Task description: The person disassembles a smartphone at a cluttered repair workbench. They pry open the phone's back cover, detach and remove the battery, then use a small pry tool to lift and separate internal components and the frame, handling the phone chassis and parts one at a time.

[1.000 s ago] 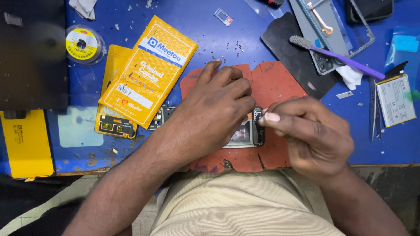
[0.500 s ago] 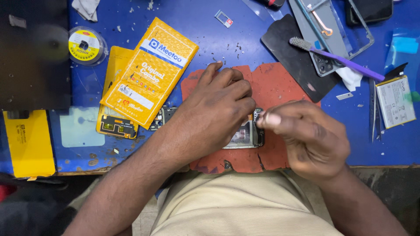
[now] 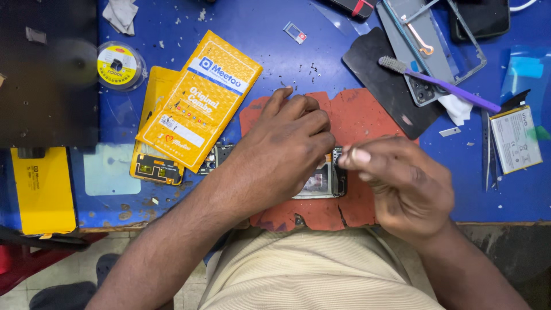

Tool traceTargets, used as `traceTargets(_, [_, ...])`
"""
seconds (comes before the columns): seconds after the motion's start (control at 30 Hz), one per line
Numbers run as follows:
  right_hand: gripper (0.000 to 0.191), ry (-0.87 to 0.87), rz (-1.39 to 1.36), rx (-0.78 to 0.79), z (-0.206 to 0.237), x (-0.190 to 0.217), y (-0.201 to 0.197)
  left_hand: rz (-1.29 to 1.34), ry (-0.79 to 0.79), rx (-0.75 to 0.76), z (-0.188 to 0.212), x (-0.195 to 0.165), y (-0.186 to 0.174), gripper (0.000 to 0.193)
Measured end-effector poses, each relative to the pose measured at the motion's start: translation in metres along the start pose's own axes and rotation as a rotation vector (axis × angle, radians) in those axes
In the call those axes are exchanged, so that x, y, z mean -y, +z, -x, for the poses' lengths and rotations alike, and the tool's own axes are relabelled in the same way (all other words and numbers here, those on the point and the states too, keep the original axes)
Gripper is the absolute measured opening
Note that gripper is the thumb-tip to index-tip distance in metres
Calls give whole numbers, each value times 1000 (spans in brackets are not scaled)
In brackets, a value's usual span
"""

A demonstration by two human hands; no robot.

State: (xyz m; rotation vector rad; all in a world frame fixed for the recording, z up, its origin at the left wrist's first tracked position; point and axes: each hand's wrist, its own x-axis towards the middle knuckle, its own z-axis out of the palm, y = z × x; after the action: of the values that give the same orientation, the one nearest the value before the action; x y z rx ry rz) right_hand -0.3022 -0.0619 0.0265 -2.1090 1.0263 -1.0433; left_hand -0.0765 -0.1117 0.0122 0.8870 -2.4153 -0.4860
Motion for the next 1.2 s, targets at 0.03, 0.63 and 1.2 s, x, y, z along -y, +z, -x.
traceTargets(0.03, [61, 44, -19, 6, 0, 1, 0, 4, 5, -1, 0, 0, 0, 19])
traceTargets(0.63, [51, -112, 47, 1, -6, 5, 3, 0, -7, 11, 1, 0, 2, 15])
traceTargets(1.2, [43, -30, 37, -97, 6, 1, 4, -19, 11, 15, 2, -1, 0, 16])
